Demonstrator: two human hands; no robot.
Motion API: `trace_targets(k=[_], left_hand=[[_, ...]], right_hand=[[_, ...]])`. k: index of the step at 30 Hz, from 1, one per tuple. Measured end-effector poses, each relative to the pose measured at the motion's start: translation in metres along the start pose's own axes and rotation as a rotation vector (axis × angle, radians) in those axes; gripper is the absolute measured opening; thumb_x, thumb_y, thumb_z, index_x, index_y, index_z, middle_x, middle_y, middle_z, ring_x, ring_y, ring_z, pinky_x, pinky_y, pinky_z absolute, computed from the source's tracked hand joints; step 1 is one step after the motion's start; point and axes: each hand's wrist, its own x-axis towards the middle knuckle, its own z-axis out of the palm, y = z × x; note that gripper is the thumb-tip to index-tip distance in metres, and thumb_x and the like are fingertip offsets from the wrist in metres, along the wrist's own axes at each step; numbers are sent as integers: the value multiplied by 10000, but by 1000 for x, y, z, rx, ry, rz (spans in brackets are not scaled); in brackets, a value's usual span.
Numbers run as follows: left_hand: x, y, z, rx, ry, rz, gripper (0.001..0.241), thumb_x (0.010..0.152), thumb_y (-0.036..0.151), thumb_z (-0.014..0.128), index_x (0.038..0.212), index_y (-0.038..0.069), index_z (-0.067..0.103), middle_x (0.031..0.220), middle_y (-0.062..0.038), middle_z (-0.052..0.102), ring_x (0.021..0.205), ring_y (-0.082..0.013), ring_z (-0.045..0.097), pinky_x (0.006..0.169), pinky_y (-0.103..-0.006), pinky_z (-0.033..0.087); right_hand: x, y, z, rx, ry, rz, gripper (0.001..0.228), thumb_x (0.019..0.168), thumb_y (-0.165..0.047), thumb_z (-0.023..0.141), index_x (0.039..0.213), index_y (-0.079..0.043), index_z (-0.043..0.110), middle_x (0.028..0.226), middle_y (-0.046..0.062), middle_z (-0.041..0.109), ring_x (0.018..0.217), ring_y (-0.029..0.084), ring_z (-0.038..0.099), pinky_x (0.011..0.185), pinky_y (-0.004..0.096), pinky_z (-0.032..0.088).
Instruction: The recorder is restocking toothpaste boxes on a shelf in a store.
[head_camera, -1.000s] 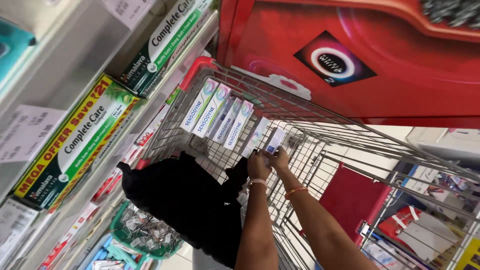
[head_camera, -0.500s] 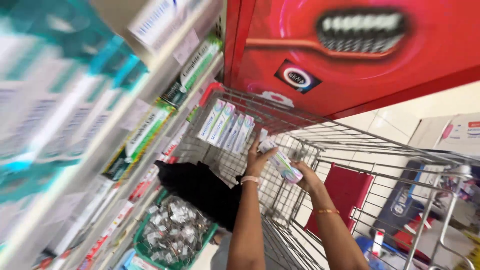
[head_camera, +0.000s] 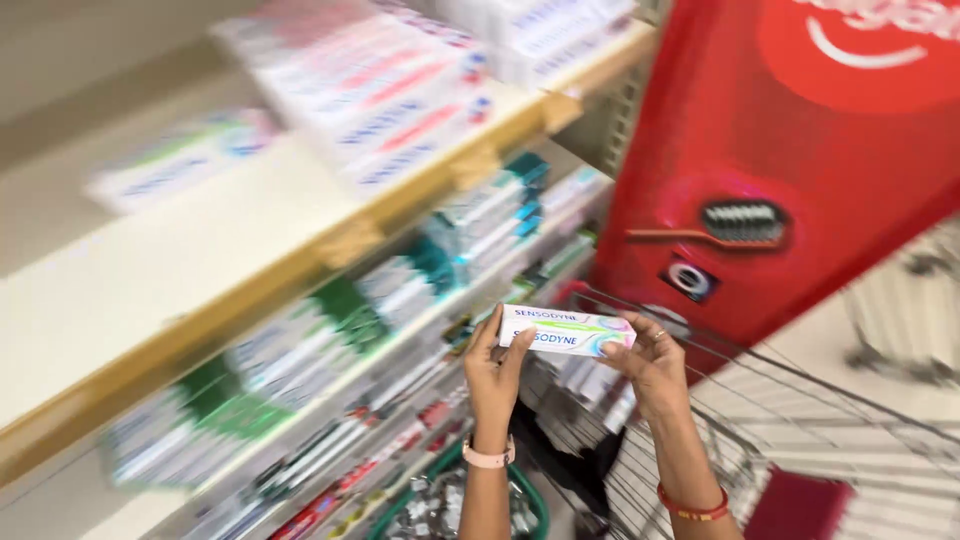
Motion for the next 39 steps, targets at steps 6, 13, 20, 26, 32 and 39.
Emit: trace_targets(k=[6,13,20,26,32,39], left_hand=[[17,141,-74,546,235,349,593,827,166,848,1333,-63,643,1182,-195,729,1069,-255,704,936,-385,545],[44,256,-128,821,449,595,529,925,183,772,1358,-75,609,1137,-265,718,1020,-361,704,878,-433,544],[103,290,-183,1141,414,171,437,812,226,830,1083,-58,640,917,-290,729,911,-456,697,770,-503,546],[180,259,-224,1134,294,12,401,785,190,854,1054,-39,664,1041,-267,735,985,-385,740,889,-437,586],[245,243,-259,1005,204,-131,604,667,66,898,1196,-49,628,1210,-245,714,1147,-327,706,1040,-354,521],[266,221,-255,944,199,-145,823,637,-27,884,1342,-88,463,1279,-242,657,1198,-321,665,1000,-337,541]], right_hand=[[-18,-37,156,22,-247,-350,584,788,93,765,1347,63,597,1230,66,611,1143,185,663,931,359,615],[-16,-84,303,-135,-416,-682,557,866,90,767,1392,76,585,1281,100,643,1106,147,625,873,295,593],[-4,-109,395,-1006,-437,-987,365,871,-143,813,1215,-49,738,1202,162,725,989,327,731,867,421,582],[35,-84,436,-1115,-404,-1351,336,772,-69,713,1103,-39,763,1332,233,646,1062,395,677,871,482,545],[72,-68,459,-1168,-485,-1422,330,872,-12,543,1136,-26,741,1239,190,685,1180,369,645,964,453,529],[82,-69,471,-1314,-541,-1320,336,891,12,522,1171,7,707,1273,214,671,1193,369,633,1014,445,517]])
